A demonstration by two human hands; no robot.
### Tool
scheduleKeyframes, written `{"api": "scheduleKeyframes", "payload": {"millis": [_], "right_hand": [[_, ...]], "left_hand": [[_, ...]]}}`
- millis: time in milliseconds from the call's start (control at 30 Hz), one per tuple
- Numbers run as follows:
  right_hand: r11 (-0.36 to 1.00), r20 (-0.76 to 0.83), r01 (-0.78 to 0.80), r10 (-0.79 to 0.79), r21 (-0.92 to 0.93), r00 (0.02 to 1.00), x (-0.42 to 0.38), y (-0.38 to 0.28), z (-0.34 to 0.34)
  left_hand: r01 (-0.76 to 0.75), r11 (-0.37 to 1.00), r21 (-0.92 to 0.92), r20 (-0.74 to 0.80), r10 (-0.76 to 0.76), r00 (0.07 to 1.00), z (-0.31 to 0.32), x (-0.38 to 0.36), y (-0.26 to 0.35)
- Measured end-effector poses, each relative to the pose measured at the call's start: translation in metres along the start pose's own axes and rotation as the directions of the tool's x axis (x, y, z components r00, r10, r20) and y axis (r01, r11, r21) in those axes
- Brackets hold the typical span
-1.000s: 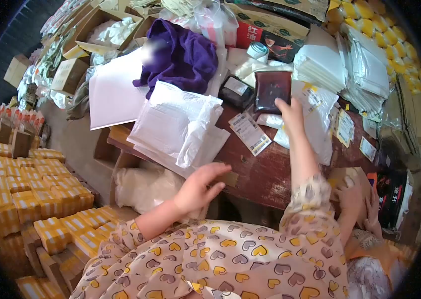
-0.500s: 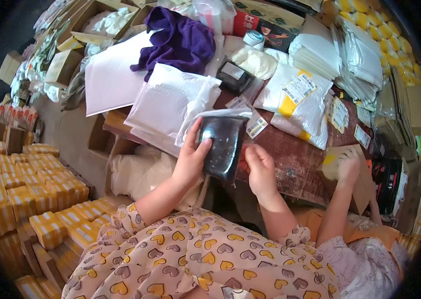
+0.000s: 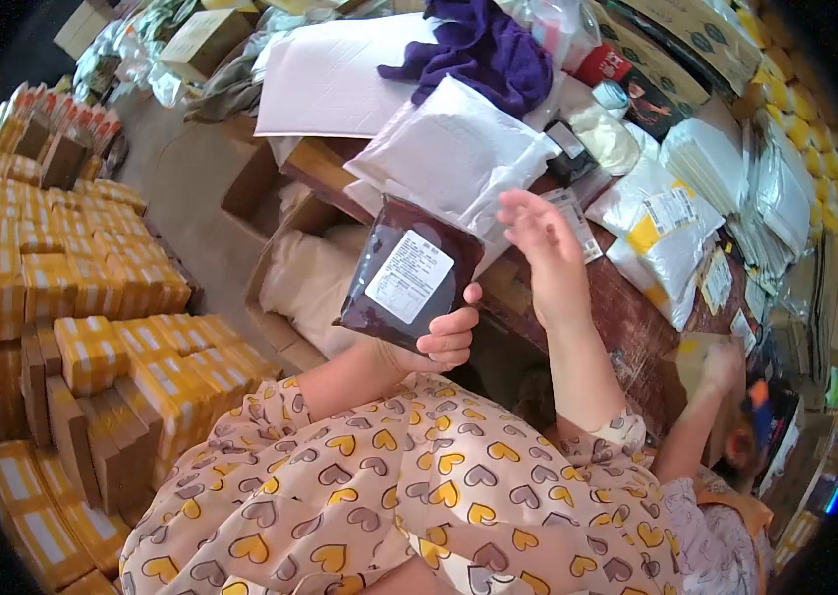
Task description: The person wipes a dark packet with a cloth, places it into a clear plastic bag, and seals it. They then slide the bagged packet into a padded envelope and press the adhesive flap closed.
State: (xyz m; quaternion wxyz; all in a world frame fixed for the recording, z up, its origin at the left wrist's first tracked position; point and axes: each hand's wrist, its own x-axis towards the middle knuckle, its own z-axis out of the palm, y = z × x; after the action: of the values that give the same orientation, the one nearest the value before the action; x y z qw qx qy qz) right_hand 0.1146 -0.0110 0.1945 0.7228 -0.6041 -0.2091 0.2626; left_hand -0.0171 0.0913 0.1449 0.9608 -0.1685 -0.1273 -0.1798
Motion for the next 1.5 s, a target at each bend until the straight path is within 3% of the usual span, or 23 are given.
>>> {"api": "scheduleKeyframes", "payload": {"millis": [100, 167, 233, 267, 300, 367, 433, 500, 567, 633, 700, 767, 800, 833, 933, 967, 1033, 1100, 1167, 1233, 1367, 1433, 1500], "right_hand": [[0.992, 0.129, -0.121, 0.114, 0.046, 0.985, 0.006, 0.006, 0.022], [0.938, 0.302, -0.319, 0.347, -0.138, 0.888, 0.008, 0.004, 0.034], [0.957, 0.304, -0.277, 0.29, -0.086, 0.908, 0.008, 0.008, 0.039], [0.978, 0.297, -0.198, 0.209, -0.066, 0.932, 0.01, 0.013, 0.039], [0.992, 0.288, -0.115, 0.124, -0.048, 0.95, 0.013, 0.014, 0.039], [0.995, 0.26, -0.017, 0.043, -0.102, 0.965, 0.019, 0.011, 0.04], [0.925, 0.293, 0.112, -0.001, -0.364, 0.956, 0.025, 0.009, 0.046], [0.876, 0.302, 0.175, -0.036, -0.449, 0.953, 0.041, 0.007, 0.052], [0.671, 0.41, 0.376, -0.117, -0.639, 0.904, 0.078, -0.001, 0.05], [0.67, 0.151, 0.341, -0.327, -0.66, 0.933, 0.149, 0.001, 0.04], [0.449, 0.09, 0.235, -0.321, -0.862, 0.943, 0.219, 0.015, 0.02], [0.321, 0.157, 0.103, 0.147, -0.942, 0.977, 0.268, 0.046, 0.001], [0.421, 0.137, -0.015, 0.328, -0.907, 0.935, 0.272, 0.049, 0.002], [0.43, 0.159, 0.003, 0.327, -0.903, 0.932, 0.277, 0.049, 0.002], [0.788, 0.141, 0.263, -0.222, -0.557, 0.965, 0.291, 0.035, -0.006], [0.937, 0.178, 0.225, -0.181, -0.268, 0.967, 0.277, 0.01, 0.001], [0.959, 0.181, 0.282, -0.275, -0.012, 0.944, 0.237, -0.037, 0.023], [0.912, 0.368, 0.409, -0.365, -0.045, 0.855, 0.223, -0.045, 0.029], [0.382, 0.713, 0.885, -0.539, -0.267, 0.448, 0.209, -0.037, 0.045], [0.163, 0.696, 0.861, -0.526, -0.482, 0.489, 0.198, -0.023, 0.054], [0.578, 0.5, 0.672, -0.456, -0.463, 0.736, 0.229, -0.023, 0.038], [0.536, 0.496, 0.576, -0.303, -0.618, 0.814, 0.236, -0.039, 0.039], [0.655, 0.515, 0.45, -0.107, -0.607, 0.851, 0.252, -0.054, 0.039]], "left_hand": [[0.032, 0.999, 0.0, 0.011, -0.032, 0.999, 0.002, -0.004, 0.0], [0.07, 0.997, 0.02, -0.001, -0.07, 0.998, 0.003, -0.005, 0.002], [0.074, 0.996, 0.044, 0.005, -0.075, 0.997, 0.009, -0.008, 0.006], [-0.107, 0.946, 0.304, -0.338, 0.212, 0.917, 0.023, -0.005, 0.007], [-0.167, 0.794, 0.584, -0.533, 0.531, 0.659, 0.032, -0.005, 0.011], [-0.074, 0.799, 0.597, -0.514, 0.451, 0.73, 0.035, -0.021, 0.026], [-0.223, 0.86, 0.459, -0.433, 0.436, 0.789, 0.061, -0.036, 0.026], [-0.105, 0.64, 0.761, -0.236, 0.425, 0.874, 0.049, -0.048, 0.035], [-0.107, 0.661, 0.743, -0.372, 0.54, 0.756, 0.041, -0.049, 0.034], [-0.281, 0.682, 0.675, -0.355, 0.634, 0.687, 0.027, -0.052, 0.038], [-0.409, 0.631, 0.659, -0.349, 0.739, 0.577, 0.043, -0.041, 0.046], [-0.452, 0.557, 0.697, -0.312, 0.803, 0.508, 0.049, -0.036, 0.071], [-0.486, 0.505, 0.713, -0.289, 0.844, 0.452, 0.052, -0.029, 0.083], [-0.518, 0.449, 0.729, -0.264, 0.881, 0.393, 0.055, -0.021, 0.096], [-0.582, 0.393, 0.712, -0.192, 0.906, 0.376, 0.066, 0.005, 0.128], [-0.601, 0.349, 0.719, -0.129, 0.916, 0.379, 0.069, 0.017, 0.137], [-0.608, 0.296, 0.737, -0.073, 0.929, 0.363, 0.071, 0.043, 0.158], [-0.617, 0.276, 0.737, -0.026, 0.924, 0.382, 0.067, 0.07, 0.176], [-0.594, 0.332, 0.732, -0.046, 0.895, 0.444, 0.063, 0.093, 0.184], [-0.431, 0.13, 0.893, 0.054, 0.92, 0.389, 0.069, 0.112, 0.168], [-0.321, 0.164, 0.933, -0.011, 0.903, 0.43, 0.054, 0.116, 0.15], [-0.306, 0.198, 0.931, -0.031, 0.88, 0.474, 0.051, 0.119, 0.145], [-0.371, 0.243, 0.896, -0.002, 0.838, 0.546, 0.049, 0.12, 0.143]]}}
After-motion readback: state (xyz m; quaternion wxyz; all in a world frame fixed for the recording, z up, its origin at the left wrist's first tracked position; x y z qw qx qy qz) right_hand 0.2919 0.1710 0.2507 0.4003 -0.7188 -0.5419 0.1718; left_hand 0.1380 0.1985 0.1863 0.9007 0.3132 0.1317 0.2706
